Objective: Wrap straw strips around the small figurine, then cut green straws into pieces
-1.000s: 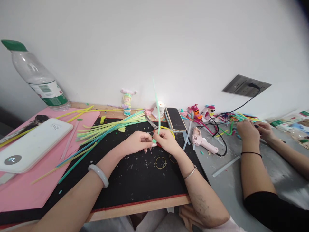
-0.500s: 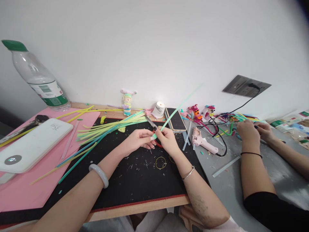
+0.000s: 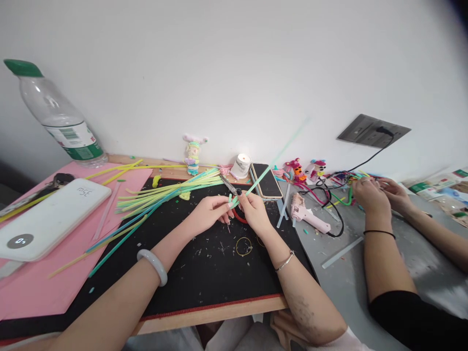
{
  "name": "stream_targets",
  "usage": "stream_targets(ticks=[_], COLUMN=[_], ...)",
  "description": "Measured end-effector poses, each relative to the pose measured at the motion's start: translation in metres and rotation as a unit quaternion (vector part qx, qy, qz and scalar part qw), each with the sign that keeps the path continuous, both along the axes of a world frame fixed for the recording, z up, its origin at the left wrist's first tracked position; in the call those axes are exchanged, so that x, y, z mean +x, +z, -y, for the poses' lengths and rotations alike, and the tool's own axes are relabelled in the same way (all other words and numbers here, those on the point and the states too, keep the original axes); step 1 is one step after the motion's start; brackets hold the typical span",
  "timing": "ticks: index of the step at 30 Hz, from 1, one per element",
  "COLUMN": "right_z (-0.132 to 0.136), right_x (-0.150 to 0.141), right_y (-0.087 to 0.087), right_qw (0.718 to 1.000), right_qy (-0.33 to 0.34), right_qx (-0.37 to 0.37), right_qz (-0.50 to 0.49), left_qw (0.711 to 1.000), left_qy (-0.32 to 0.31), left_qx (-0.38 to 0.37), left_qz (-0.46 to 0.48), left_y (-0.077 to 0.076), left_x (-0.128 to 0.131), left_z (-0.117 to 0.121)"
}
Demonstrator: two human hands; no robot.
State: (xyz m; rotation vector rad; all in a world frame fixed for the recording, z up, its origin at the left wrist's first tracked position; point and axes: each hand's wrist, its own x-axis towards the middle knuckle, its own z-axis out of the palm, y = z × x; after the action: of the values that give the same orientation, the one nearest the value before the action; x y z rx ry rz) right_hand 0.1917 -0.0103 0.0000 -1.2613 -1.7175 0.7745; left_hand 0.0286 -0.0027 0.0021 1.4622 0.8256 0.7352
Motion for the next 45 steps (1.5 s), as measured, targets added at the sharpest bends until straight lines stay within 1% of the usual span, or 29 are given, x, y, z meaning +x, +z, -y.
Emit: stream_targets(ticks=[4, 7, 9, 13, 19, 22, 28, 30, 32, 33, 36, 38, 39, 42, 45], right_z=[-0.001, -0.001, 0.0, -0.001, -0.004, -0.005, -0.003, -0.003, -0.004, -0.004, -0.004, -0.004, -0.004, -0.003, -0.002], right_x=[0.0, -0.001, -0.002, -0.002, 0.0, -0.001, -0.002, -0.003, -0.002, -0.002, -0.002, -0.002, -0.002, -0.002, -0.002], right_y=[-0.001, 0.0, 0.0, -0.001, -0.006, -0.007, -0.006, -0.007, -0.007, -0.008, -0.008, -0.008, -0.008, -0.007, -0.006], right_qw=[1.0, 0.999, 0.998, 0.999, 0.997, 0.994, 0.993, 0.993, 0.993, 0.993, 0.992, 0.991, 0.991, 0.991, 0.99], right_qy=[-0.005, 0.008, 0.017, 0.014, -0.011, -0.015, -0.004, -0.004, -0.004, -0.002, 0.004, 0.008, 0.008, 0.003, 0.0], right_qx=[0.016, 0.029, 0.029, 0.015, -0.037, -0.052, -0.073, -0.076, -0.077, -0.078, -0.082, -0.083, -0.083, -0.078, -0.072], right_qz=[0.016, 0.039, 0.049, 0.036, -0.061, -0.09, -0.094, -0.088, -0.087, -0.088, -0.099, -0.106, -0.108, -0.111, -0.118], left_qw=[0.999, 0.996, 0.994, 0.991, 0.983, 0.976, 0.95, 0.942, 0.947, 0.955, 0.986, 0.994, 0.995, 0.995, 0.991], left_qy=[0.043, 0.087, 0.103, 0.109, 0.131, 0.146, 0.134, 0.13, 0.118, 0.107, 0.071, 0.06, 0.059, 0.071, 0.088], left_qx=[0.031, 0.035, 0.04, 0.07, 0.125, 0.153, 0.254, 0.275, 0.266, 0.245, 0.141, 0.087, 0.074, 0.066, 0.096], left_qz=[-0.001, -0.01, -0.021, -0.033, -0.033, -0.054, -0.126, -0.141, -0.137, -0.125, -0.054, -0.003, 0.014, 0.029, -0.019], left_y=[-0.005, -0.01, -0.013, -0.015, -0.007, -0.007, -0.008, -0.008, -0.009, -0.009, -0.01, -0.01, -0.009, -0.006, -0.006], left_x=[-0.001, -0.001, -0.002, -0.002, -0.004, -0.004, -0.005, -0.006, -0.006, -0.005, -0.003, -0.001, -0.001, -0.001, -0.003], left_z=[-0.002, -0.004, -0.004, -0.003, -0.001, -0.001, -0.001, -0.001, -0.001, -0.001, -0.001, -0.001, -0.001, -0.002, -0.003])
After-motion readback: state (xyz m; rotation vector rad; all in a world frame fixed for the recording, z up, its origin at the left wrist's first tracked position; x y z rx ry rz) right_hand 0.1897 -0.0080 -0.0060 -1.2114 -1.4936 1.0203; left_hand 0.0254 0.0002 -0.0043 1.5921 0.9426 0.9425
